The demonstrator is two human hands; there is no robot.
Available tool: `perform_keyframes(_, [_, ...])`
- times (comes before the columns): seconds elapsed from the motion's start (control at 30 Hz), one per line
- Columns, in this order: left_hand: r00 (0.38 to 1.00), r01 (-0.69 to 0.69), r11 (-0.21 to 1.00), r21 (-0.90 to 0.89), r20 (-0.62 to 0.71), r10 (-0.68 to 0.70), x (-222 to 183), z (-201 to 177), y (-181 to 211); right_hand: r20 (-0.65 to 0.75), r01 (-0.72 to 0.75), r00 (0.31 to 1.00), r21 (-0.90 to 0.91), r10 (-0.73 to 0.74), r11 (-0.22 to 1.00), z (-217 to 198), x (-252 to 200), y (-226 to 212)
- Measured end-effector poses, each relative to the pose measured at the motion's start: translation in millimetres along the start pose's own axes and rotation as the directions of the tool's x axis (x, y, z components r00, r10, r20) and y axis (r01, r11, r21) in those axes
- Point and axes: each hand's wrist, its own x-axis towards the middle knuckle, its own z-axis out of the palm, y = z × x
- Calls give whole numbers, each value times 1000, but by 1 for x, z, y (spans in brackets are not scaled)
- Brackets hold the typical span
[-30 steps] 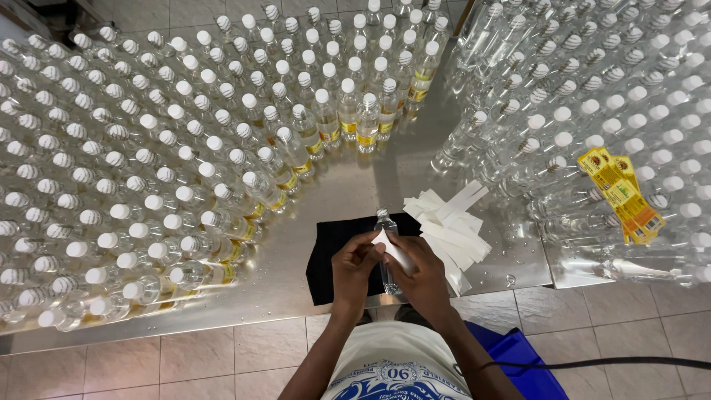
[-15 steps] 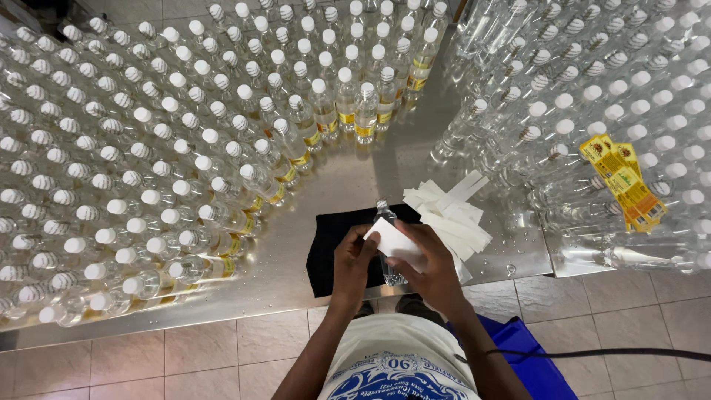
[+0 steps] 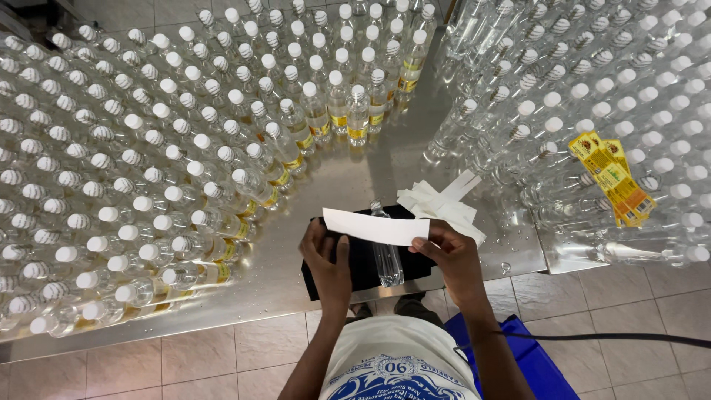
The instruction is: The person repeatedly picks up clear plastic bottles, peels yellow labels from a stack, and applies them to the bottles. Labeled bottles are placed back into a group on the left side of the table.
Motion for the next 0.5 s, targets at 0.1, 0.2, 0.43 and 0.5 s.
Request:
perform_keyframes(0.1, [842, -521, 757, 395, 90, 533, -15, -2, 16, 80, 12, 997, -94, -5, 996, 8, -1, -17])
perform_keyframes(0.2, [608, -794, 536, 286, 387, 693, -31, 17, 47, 121, 38, 993, -151, -19, 988, 19, -7, -35])
perform_keyframes(0.43, [629, -757, 646, 96, 377, 680, -25, 18, 57, 155, 56, 987, -132, -35, 990, 21, -21, -44])
perform_keyframes(0.5, [598, -732, 680, 34, 510, 618, -28, 10, 49, 157, -39, 986, -124, 59, 992, 19, -20, -47])
